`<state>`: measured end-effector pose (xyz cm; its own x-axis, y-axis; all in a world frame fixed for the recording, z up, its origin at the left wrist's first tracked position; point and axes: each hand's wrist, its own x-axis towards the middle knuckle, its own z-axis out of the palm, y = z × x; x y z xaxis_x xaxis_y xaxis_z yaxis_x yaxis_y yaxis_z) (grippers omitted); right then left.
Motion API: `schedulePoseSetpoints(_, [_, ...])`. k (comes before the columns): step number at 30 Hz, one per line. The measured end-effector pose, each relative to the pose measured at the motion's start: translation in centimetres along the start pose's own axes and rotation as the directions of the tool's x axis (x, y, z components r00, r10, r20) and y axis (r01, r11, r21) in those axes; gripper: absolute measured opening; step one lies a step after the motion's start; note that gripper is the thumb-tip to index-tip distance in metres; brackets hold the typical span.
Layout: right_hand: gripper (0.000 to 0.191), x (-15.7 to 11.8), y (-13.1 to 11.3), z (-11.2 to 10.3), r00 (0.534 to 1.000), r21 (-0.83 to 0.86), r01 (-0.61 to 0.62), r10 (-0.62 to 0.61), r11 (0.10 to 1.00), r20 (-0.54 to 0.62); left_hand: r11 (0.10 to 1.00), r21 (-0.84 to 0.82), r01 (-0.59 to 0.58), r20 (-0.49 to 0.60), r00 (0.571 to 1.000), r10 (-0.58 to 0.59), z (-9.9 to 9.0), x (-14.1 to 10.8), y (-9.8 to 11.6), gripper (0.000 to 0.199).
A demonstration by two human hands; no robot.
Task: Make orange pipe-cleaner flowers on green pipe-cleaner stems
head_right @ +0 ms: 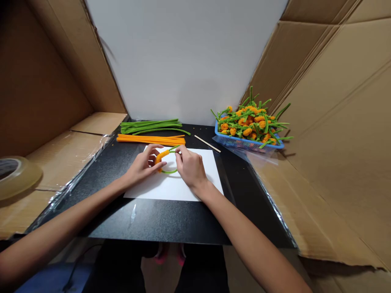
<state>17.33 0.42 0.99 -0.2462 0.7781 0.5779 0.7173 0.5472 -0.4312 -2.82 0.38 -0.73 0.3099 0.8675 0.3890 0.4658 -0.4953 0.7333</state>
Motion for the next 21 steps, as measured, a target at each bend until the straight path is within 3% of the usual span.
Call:
schedulePoseSetpoints(4, [0.013, 0.2, 0.3, -0.6, 0.997, -0.032, 0.072, -0.073, 0.997, -0.017, 0.996, -0.072, -0.049, -0.117, 0.992, 0.041, -0.2, 0.0, 0.2, 0.026])
schedulePoseSetpoints(8, [0.018, 0.4, 0.5, -0.7, 0.985, 0.002, 0.170, -0.170, 0.985, -0.033, 0.984, 0.039, -0.176, -0.103, 0.978, 0.179, -0.3, -0.1, 0.4, 0.017])
schedulePoseSetpoints(11, [0.018, 0.3, 0.4, -0.4, 0.980, 0.073, 0.195, -0.192, 0.978, -0.046, 0.975, 0.099, -0.198, -0.090, 0.974, 0.207, -0.2, -0.1, 0.4, 0.019])
schedulePoseSetpoints(16, [0.012, 0.2, -0.3, -0.1, 1.000, 0.223, 0.009, -0.006, 0.975, -0.014, 0.983, 0.122, -0.140, -0.123, 0.980, 0.155, -0.1, -0.1, 0.3, 0.022])
schedulePoseSetpoints(21, [0.008, 0.3, -0.6, -0.4, 0.986, 0.366, -0.166, 0.166, 0.915, 0.032, 0.997, 0.060, -0.056, -0.207, 0.976, 0.067, 0.1, -0.2, 0.0, 0.022])
